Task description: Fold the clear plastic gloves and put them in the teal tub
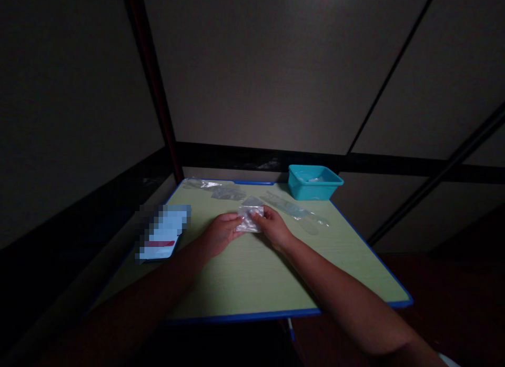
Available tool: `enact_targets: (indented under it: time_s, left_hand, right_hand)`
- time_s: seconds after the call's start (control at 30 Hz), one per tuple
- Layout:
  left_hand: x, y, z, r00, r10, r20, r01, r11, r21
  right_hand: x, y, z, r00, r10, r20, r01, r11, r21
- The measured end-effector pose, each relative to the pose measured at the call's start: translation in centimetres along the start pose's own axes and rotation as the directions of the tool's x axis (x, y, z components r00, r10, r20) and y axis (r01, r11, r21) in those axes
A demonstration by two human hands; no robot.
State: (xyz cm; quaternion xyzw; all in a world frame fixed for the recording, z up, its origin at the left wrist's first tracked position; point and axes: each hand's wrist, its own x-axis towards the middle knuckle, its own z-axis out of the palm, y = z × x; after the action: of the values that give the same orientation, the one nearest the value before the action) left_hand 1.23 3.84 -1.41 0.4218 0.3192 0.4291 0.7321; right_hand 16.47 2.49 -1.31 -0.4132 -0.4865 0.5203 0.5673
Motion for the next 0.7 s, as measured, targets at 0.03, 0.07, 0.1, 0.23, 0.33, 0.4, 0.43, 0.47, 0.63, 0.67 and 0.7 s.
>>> enact_targets:
  time_s: [0.03,0.07,0.1,0.23,0.33,0.4,0.43,0.47,0.63,0.67,0.7]
  left_hand:
    - [0.1,0.0,-0.1,1.000,0.005,-0.019,-0.005,1.000,-0.005]
    - [0.2,0.1,-0.2,0.999,0.009,-0.036,-0.009,1.000,-0.012]
    - [0.3,0.1,-0.2,0.999,0.011,-0.051,-0.012,1.000,-0.020]
    - [0.2,0.0,-0.2,0.999,-0.006,-0.041,0.004,0.999,-0.045]
    - [0.1,-0.2,0.0,0.999,-0.048,-0.010,0.048,0.998,-0.051]
    - [0.0,-0.2,0.0,0.996,-0.087,-0.005,0.087,0.995,-0.057]
    - [-0.1,-0.2,0.0,0.995,-0.104,-0.005,0.103,0.993,-0.060]
    - [-0.1,-0.2,0.1,0.993,-0.117,-0.005,0.116,0.991,-0.064]
    - [-0.4,0.0,0.5,0.981,-0.192,0.012,0.192,0.979,-0.066]
    - [-0.5,0.0,0.6,0.978,-0.206,0.019,0.206,0.977,-0.058]
    - [-0.5,-0.1,0.7,0.977,-0.214,0.025,0.215,0.976,-0.048]
  right_hand:
    - [0.1,0.0,-0.1,1.000,-0.004,-0.006,0.004,1.000,-0.001]
    - [0.2,0.1,-0.2,1.000,-0.010,-0.018,0.010,1.000,-0.011]
    - [0.3,0.1,-0.3,0.999,-0.017,-0.034,0.016,0.999,-0.029]
    - [0.8,0.3,-0.6,0.994,-0.074,-0.077,0.064,0.990,-0.124]
    - [1.0,0.7,-0.6,0.993,-0.075,-0.092,0.063,0.990,-0.123]
    - [1.2,1.0,-0.7,0.994,-0.059,-0.093,0.046,0.989,-0.137]
    - [1.2,1.1,-0.8,0.994,-0.066,-0.086,0.050,0.982,-0.180]
    - [1.2,1.2,-0.8,0.994,-0.084,-0.076,0.063,0.969,-0.239]
    - [1.1,1.3,-1.2,0.984,-0.177,-0.009,0.152,0.869,-0.470]
    - [1.1,1.3,-1.2,0.982,-0.189,-0.001,0.164,0.856,-0.491]
    - [1.0,1.2,-1.2,0.980,-0.201,0.006,0.176,0.843,-0.508]
